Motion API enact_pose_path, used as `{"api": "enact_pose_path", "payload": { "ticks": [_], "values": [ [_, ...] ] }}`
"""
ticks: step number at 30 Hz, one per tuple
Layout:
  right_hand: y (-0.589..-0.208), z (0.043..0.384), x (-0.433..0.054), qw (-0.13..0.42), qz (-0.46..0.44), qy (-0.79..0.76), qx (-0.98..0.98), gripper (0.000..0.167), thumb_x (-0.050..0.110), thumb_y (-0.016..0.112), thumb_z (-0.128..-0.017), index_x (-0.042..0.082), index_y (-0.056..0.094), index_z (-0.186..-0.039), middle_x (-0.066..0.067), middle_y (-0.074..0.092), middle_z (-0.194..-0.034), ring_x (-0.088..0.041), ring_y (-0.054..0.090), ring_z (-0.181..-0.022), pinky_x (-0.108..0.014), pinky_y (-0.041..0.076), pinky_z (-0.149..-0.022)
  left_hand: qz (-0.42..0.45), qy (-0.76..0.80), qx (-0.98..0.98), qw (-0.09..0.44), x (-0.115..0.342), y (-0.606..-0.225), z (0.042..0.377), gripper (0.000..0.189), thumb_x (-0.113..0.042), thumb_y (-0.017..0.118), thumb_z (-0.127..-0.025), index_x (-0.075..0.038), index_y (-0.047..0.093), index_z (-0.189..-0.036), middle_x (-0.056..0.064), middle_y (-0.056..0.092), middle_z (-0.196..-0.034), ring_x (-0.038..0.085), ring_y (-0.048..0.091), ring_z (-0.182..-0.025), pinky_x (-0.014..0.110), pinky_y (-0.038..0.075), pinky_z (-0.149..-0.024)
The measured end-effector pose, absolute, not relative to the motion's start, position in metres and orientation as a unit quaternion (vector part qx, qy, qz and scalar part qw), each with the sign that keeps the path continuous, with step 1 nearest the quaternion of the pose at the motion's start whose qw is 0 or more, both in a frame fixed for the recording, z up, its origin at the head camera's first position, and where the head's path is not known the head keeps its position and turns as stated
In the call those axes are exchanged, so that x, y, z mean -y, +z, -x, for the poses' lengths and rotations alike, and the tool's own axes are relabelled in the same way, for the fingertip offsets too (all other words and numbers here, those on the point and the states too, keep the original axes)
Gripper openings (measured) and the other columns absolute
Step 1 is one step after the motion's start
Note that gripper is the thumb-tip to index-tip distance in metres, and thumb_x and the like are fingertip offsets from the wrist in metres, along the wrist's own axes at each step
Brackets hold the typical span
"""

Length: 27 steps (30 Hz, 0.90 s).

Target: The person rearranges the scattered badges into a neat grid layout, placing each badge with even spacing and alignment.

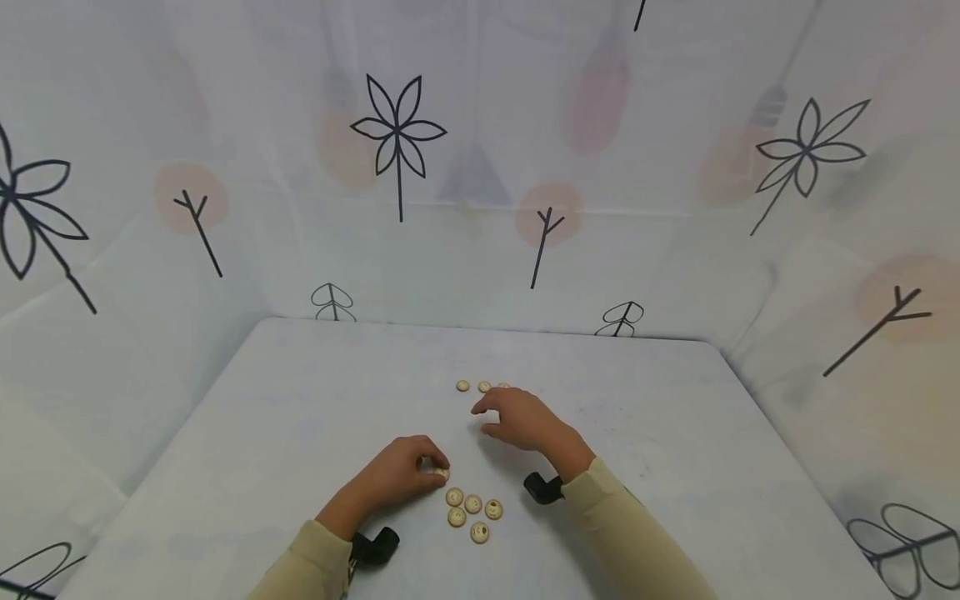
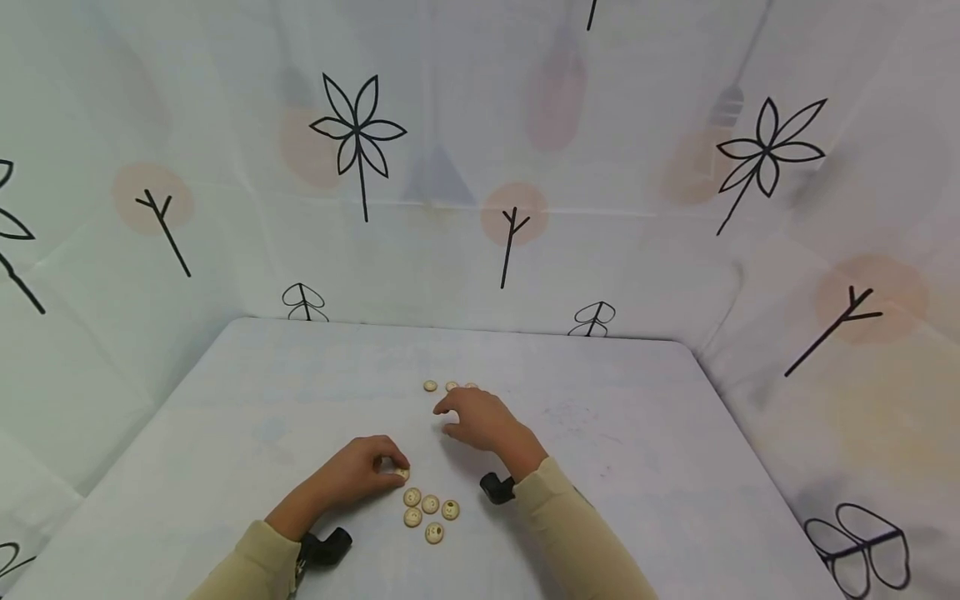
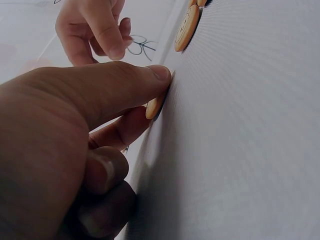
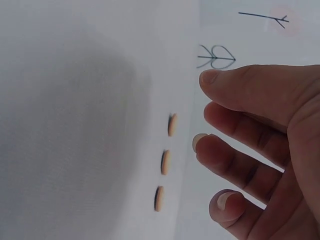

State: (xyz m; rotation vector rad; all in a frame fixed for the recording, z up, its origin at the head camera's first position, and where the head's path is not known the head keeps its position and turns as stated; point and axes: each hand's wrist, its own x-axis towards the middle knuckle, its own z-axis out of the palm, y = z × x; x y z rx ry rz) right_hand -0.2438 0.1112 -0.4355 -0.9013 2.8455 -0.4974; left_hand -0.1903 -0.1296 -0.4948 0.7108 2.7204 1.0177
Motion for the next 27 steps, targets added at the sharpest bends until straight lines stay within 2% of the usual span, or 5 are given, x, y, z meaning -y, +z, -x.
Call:
{"api": "enact_pose_path", "payload": {
  "ticks": [5,17,23,27],
  "values": [
    [-0.436,0.239,-0.116,0.049,0.309,-0.160,-0.936,0.028,0.022,0.070,-0.089,0.018,0.070,-0.116,0.002,0.067,-0.119,-0.018,0.060,-0.116,-0.040,0.047,-0.099,-0.234,0.345,-0.906,0.075,0.129,-0.492,0.190,0.012,-0.029,0.075,-0.083,-0.026,0.073,-0.095,-0.017,0.065,-0.093,0.004,0.056,-0.087,0.029,0.046,-0.078],
    [-0.435,0.223,-0.125,0.069,0.320,-0.169,-0.930,0.028,0.022,0.070,-0.088,0.018,0.071,-0.115,0.004,0.067,-0.117,-0.016,0.063,-0.108,-0.037,0.050,-0.090,-0.227,0.347,-0.906,0.087,0.128,-0.492,0.188,0.013,-0.028,0.075,-0.083,-0.025,0.073,-0.095,-0.016,0.064,-0.093,0.005,0.055,-0.086,0.029,0.045,-0.077],
    [-0.435,0.217,-0.130,0.074,0.321,-0.172,-0.928,0.028,0.022,0.070,-0.087,0.018,0.071,-0.115,0.006,0.067,-0.116,-0.008,0.059,-0.084,-0.029,0.050,-0.077,-0.231,0.346,-0.906,0.081,0.129,-0.492,0.189,0.013,-0.028,0.075,-0.083,-0.025,0.073,-0.095,-0.016,0.064,-0.093,0.004,0.055,-0.084,0.028,0.045,-0.076],
    [-0.435,0.213,-0.134,0.079,0.324,-0.170,-0.927,0.028,0.022,0.070,-0.087,0.019,0.071,-0.114,0.007,0.067,-0.115,-0.004,0.055,-0.077,-0.026,0.048,-0.073,-0.231,0.348,-0.905,0.081,0.129,-0.492,0.188,0.013,-0.028,0.075,-0.084,-0.025,0.073,-0.096,-0.016,0.064,-0.093,0.004,0.055,-0.085,0.028,0.045,-0.077]
  ]
}}
